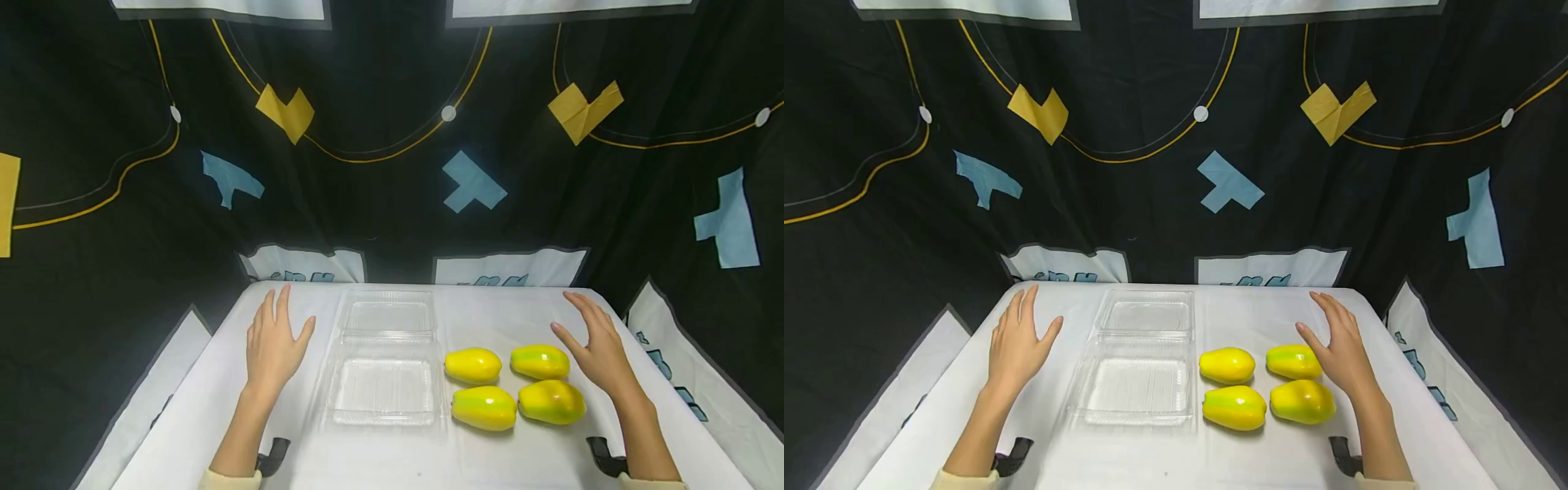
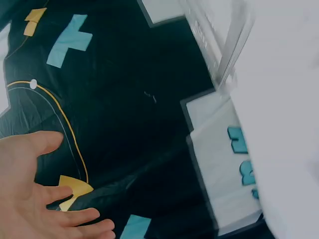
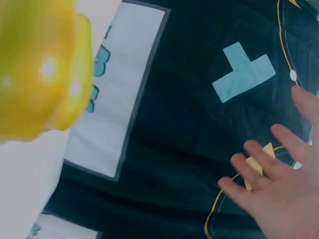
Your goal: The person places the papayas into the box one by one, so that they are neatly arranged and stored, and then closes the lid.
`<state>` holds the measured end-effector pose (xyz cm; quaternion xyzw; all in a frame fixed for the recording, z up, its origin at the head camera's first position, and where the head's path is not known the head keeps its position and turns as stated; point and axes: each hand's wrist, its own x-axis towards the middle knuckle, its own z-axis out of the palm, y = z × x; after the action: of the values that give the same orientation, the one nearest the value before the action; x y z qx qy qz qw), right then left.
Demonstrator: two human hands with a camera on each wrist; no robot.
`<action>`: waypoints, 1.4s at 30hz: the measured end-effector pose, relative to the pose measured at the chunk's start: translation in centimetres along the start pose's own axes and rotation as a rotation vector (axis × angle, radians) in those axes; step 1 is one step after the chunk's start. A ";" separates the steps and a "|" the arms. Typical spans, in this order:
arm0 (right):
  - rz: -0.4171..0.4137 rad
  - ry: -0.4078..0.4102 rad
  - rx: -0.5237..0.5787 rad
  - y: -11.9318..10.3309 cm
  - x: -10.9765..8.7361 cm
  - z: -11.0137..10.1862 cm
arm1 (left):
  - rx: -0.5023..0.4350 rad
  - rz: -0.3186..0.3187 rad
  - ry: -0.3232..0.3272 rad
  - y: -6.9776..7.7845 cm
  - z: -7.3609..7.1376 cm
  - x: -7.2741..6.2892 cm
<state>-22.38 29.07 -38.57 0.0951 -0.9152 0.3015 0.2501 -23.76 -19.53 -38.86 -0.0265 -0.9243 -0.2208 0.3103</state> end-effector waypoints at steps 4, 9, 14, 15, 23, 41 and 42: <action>0.003 0.044 0.051 0.4 -2.4 0.1 | -0.118 -0.055 0.012 0.3 0.3 -2.8; 0.046 0.060 0.085 1.3 -4.9 0.8 | -0.252 -0.113 -0.027 0.0 2.0 -5.9; 0.100 0.005 0.110 2.6 -6.6 1.9 | -0.218 -0.101 -0.105 -1.2 4.5 -8.1; 0.110 -0.013 0.116 2.9 -6.8 2.1 | -0.214 -0.096 -0.124 -1.5 4.9 -8.4; 0.231 -0.165 0.155 4.5 -7.8 3.6 | -0.541 -0.069 -0.312 -3.6 7.3 -9.7; 0.278 -0.338 0.138 5.8 -8.3 5.2 | -0.791 -0.119 -0.503 -5.6 8.8 -10.4; 0.279 -0.341 0.135 5.9 -8.3 5.3 | -0.789 -0.111 -0.508 -5.6 8.8 -10.5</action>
<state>-19.28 30.81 -49.50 0.0339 -0.9262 0.3733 0.0407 -21.31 -19.94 -53.41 -0.1463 -0.8163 -0.5580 0.0282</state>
